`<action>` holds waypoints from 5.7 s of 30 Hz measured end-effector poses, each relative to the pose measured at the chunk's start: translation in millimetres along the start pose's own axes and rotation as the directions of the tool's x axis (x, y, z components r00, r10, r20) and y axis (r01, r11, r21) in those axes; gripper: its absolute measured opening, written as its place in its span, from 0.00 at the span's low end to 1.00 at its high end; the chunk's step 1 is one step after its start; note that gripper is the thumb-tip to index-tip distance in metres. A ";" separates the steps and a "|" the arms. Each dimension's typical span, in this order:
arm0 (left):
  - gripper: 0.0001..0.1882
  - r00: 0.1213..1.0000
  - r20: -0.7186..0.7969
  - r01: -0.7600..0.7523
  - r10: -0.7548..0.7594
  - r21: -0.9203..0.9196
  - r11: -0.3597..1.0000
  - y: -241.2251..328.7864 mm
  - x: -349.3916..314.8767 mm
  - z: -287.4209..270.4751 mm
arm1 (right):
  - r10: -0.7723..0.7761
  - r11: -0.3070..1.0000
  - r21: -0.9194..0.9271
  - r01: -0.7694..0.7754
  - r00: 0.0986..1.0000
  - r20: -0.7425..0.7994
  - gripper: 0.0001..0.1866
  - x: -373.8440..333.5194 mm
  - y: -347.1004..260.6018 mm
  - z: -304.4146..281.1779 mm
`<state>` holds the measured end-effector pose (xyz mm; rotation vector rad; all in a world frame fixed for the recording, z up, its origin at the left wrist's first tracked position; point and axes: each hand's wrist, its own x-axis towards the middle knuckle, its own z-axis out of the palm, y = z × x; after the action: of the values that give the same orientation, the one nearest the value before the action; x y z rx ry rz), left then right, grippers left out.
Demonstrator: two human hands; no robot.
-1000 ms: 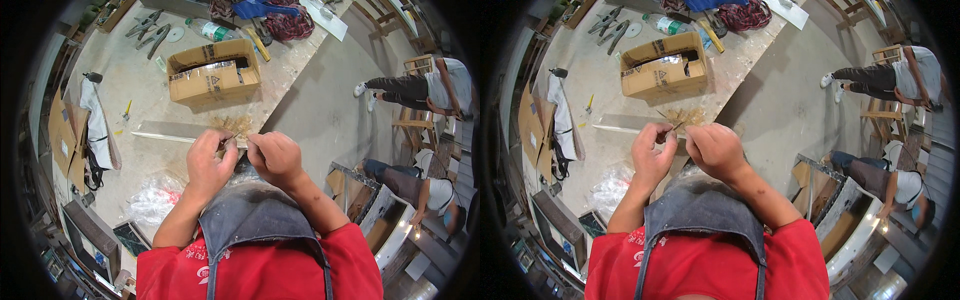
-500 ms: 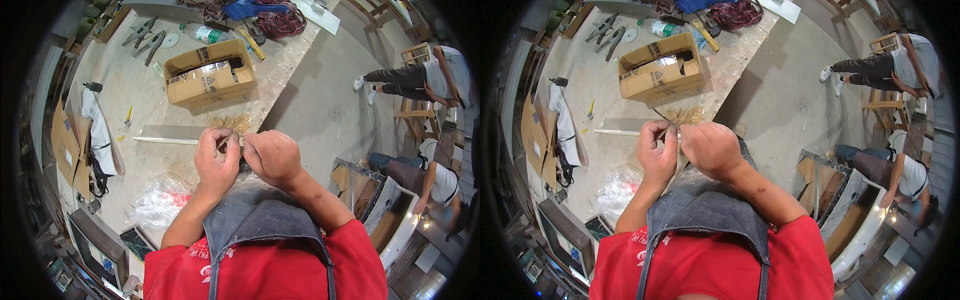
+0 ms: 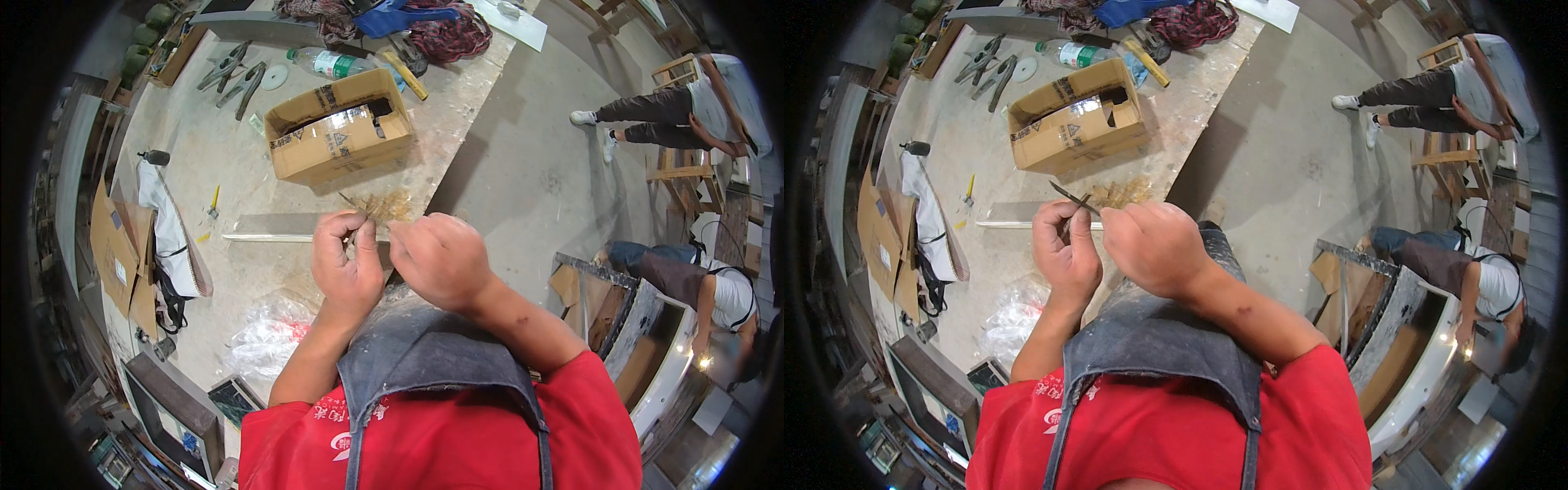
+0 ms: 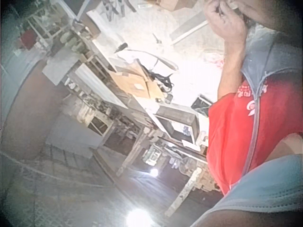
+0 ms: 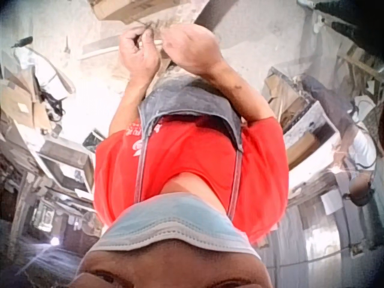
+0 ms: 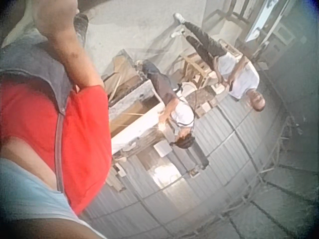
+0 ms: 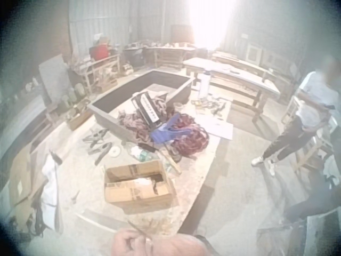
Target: The person scoops a white compound from a board and spreads it onto the edges of a white sink using a putty knife. The person then picks up a long white trim piece, scrapes it with the putty knife, and uses a file to smooth its edges.
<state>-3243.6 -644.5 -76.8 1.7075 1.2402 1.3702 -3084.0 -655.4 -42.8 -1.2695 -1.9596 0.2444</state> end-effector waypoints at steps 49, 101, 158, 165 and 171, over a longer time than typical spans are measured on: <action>0.07 0.971 -0.159 0.138 -0.181 -0.250 0.958 31.4 3.2 -10.8 | -0.158 0.987 -0.029 0.156 0.983 -0.097 0.15 18.8 -11.1 -5.9; 0.07 0.944 -0.222 0.210 -0.243 -0.159 0.965 9.4 -9.7 -29.3 | -0.165 0.984 0.059 0.165 0.986 -0.009 0.15 23.6 -16.4 25.8; 0.11 0.941 -0.299 0.177 -0.155 0.046 0.983 -10.6 -30.5 -59.4 | -0.119 0.971 0.225 0.079 0.978 0.171 0.11 26.2 -30.2 56.0; 0.11 0.949 -0.264 0.176 -0.173 -0.011 0.984 -10.4 -27.5 -57.0 | -0.108 0.978 0.193 0.076 0.981 0.161 0.07 24.7 -29.7 55.5; 0.11 0.975 -0.214 0.085 -0.063 0.095 0.992 -8.1 -25.0 -57.7 | -0.136 0.972 0.207 0.108 0.983 0.126 0.08 24.0 -26.0 58.0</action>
<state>-3301.8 -669.7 -77.7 1.5982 1.5010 1.4954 -3147.0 -633.9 -56.5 -1.0221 -2.0654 0.4662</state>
